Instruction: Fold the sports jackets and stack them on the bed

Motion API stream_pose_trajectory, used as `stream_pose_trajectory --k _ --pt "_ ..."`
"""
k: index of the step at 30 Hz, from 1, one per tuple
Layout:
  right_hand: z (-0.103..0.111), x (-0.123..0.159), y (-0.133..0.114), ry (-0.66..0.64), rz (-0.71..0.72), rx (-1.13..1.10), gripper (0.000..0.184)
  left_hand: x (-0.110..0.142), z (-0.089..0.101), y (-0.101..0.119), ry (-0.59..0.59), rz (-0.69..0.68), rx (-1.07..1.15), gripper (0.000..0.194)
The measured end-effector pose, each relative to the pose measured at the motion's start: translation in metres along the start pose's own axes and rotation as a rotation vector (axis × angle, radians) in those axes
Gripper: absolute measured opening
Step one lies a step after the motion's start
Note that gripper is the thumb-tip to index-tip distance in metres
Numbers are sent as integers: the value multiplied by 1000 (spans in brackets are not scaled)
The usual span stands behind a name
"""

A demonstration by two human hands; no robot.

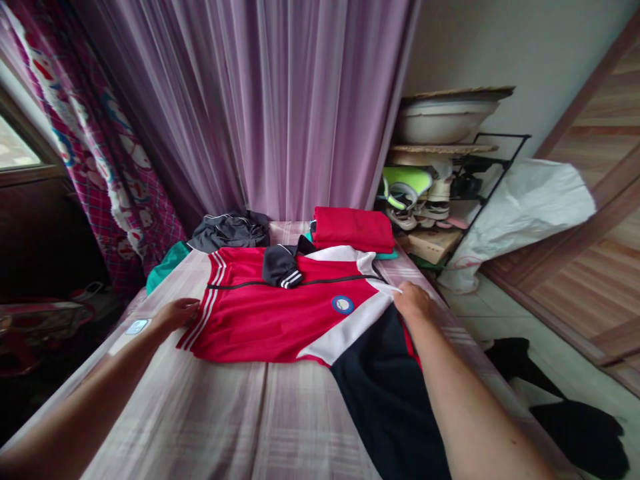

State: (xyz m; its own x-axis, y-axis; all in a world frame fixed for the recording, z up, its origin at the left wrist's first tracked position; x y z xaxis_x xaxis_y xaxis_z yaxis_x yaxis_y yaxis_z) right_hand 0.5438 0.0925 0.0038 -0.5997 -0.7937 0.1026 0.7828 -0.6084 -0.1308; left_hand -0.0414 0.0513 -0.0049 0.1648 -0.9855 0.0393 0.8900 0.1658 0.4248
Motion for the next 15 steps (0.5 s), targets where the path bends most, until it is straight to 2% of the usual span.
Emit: stream_pose_trajectory --k 3,7,10,12,15 --pt "-10 -10 10 6 -35 -26 41 1 -1 8 -83 -17 -33 41" --pt "-16 -17 9 13 -11 -73 43 0 -1 19 -154 -17 -91 40" --pt "-15 -16 10 8 -38 -32 56 -2 -1 24 -179 0 -147 41" --pt "-14 -11 14 -45 -50 13 62 -4 -1 27 -181 14 -182 42" --pt "-14 1 18 -127 60 9 50 -3 -5 32 -157 28 -210 38"
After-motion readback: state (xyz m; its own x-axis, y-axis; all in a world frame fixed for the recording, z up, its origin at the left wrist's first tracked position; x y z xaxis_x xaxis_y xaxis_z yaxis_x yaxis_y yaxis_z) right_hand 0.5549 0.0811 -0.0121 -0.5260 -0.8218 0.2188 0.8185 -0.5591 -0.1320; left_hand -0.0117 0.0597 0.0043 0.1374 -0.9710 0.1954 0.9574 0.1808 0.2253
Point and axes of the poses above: each hand's wrist, its own x-axis away from the middle knuckle, its own z-axis out of the back of the hand, y = z × x, the point moved 1 cm from there along -x, towards the middle knuckle, and after that the axes turned 13 degrees about -z, right-handed, at the moved point
